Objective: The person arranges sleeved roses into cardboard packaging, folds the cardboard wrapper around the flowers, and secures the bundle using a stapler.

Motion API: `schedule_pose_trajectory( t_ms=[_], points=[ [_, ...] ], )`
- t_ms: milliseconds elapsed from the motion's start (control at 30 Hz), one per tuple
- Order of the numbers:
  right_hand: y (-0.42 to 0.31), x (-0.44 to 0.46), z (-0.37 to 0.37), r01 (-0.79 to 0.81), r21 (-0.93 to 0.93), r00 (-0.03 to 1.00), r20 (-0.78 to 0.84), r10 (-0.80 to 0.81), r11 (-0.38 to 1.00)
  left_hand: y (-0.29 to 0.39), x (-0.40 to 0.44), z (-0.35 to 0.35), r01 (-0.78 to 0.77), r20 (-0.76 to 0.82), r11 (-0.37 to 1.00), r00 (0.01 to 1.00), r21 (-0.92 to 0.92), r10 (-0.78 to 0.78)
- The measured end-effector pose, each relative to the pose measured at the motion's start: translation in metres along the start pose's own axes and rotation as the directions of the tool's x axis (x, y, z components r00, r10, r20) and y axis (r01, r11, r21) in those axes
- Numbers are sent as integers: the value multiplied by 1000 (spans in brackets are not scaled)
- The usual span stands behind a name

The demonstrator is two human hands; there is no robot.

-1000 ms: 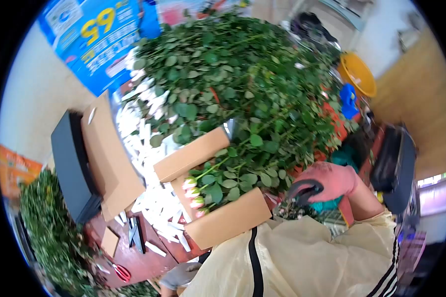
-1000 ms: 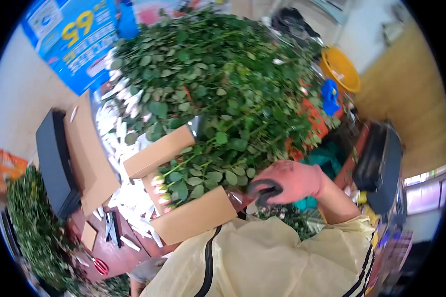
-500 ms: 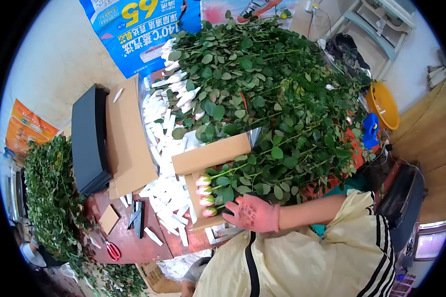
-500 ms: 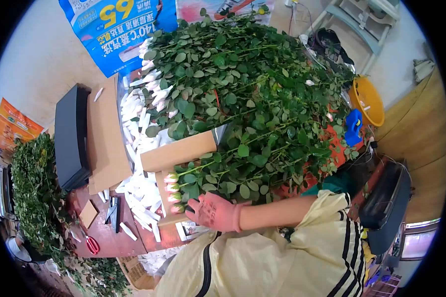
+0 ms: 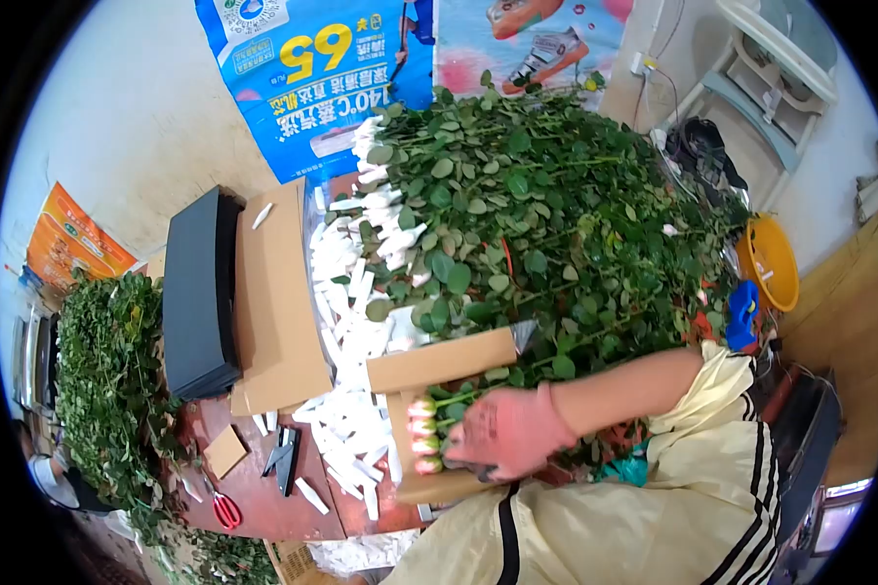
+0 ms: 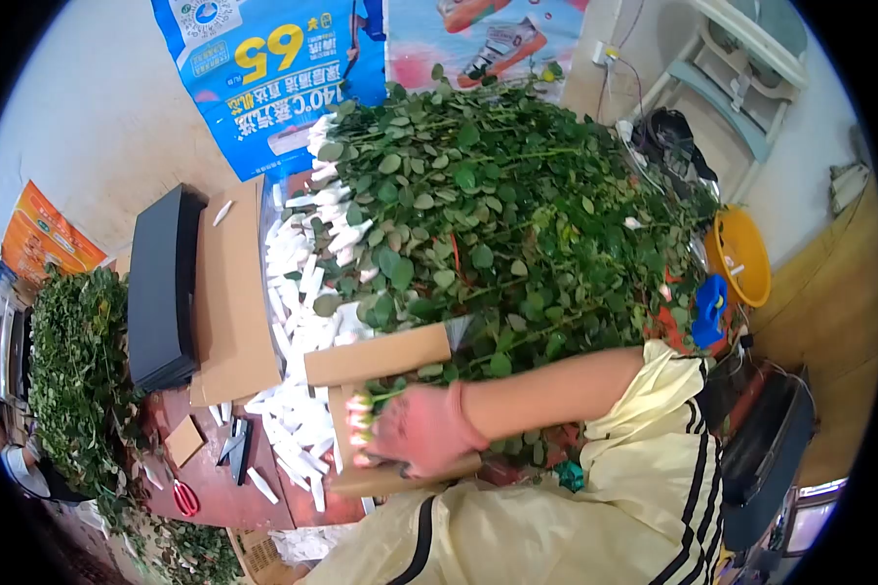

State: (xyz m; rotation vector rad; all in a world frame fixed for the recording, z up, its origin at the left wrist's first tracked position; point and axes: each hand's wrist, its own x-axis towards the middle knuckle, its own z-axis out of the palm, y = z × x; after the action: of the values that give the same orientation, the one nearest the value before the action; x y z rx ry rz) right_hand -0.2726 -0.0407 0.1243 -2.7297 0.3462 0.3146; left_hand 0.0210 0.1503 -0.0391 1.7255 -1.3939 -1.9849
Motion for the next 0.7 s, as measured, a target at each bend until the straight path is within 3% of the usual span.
schedule_pose_trajectory(
  t_ms=[33, 67, 100, 167, 200, 267, 333, 367, 533, 600, 633, 700],
  points=[
    [18, 5, -25, -15, 17, 1000, -10, 16, 1000, 6, 5, 0, -12, -22, 1000, 1000, 1, 12],
    [37, 11, -69, -191, 198, 981, 62, 182, 962, 13, 13, -1, -27, -42, 1000, 999, 1, 27],
    [79, 20, -55, -118, 79, 904, -403, 140, 990, 20, 20, -2, -45, -55, 999, 997, 4, 46],
    [163, 46, -89, -385, 247, 768, -448, 457, 889, 33, 34, -5, -80, -80, 997, 993, 16, 81],
    [226, 63, -84, -393, 151, 660, -641, 392, 907, 39, 41, -7, -95, -95, 995, 991, 16, 97],
    [303, 82, -106, -539, 242, 483, -696, 531, 807, 53, 57, -15, -121, -116, 992, 986, 20, 123],
    [381, 95, -113, -750, 243, 364, -626, 689, 616, 63, 71, -27, -130, -144, 991, 981, 24, 132],
    [411, 100, -110, -789, 206, 319, -667, 673, 579, 69, 78, -34, -132, -163, 991, 977, 24, 134],
    [475, 119, -112, -849, 144, 310, -643, 701, 508, 82, 92, -66, -71, -223, 997, 972, 8, 71],
    [475, 119, -111, -944, -4, 312, -338, 888, 331, 80, 93, -68, -49, -229, 999, 972, -3, 47],
    [473, 117, -109, -944, -9, 313, -334, 889, 329, 80, 92, -69, -45, -227, 999, 973, -3, 43],
    [461, 111, -104, -879, -291, 466, -354, 811, 378, 79, 90, -68, -44, -215, 999, 976, -1, 42]
  ],
)
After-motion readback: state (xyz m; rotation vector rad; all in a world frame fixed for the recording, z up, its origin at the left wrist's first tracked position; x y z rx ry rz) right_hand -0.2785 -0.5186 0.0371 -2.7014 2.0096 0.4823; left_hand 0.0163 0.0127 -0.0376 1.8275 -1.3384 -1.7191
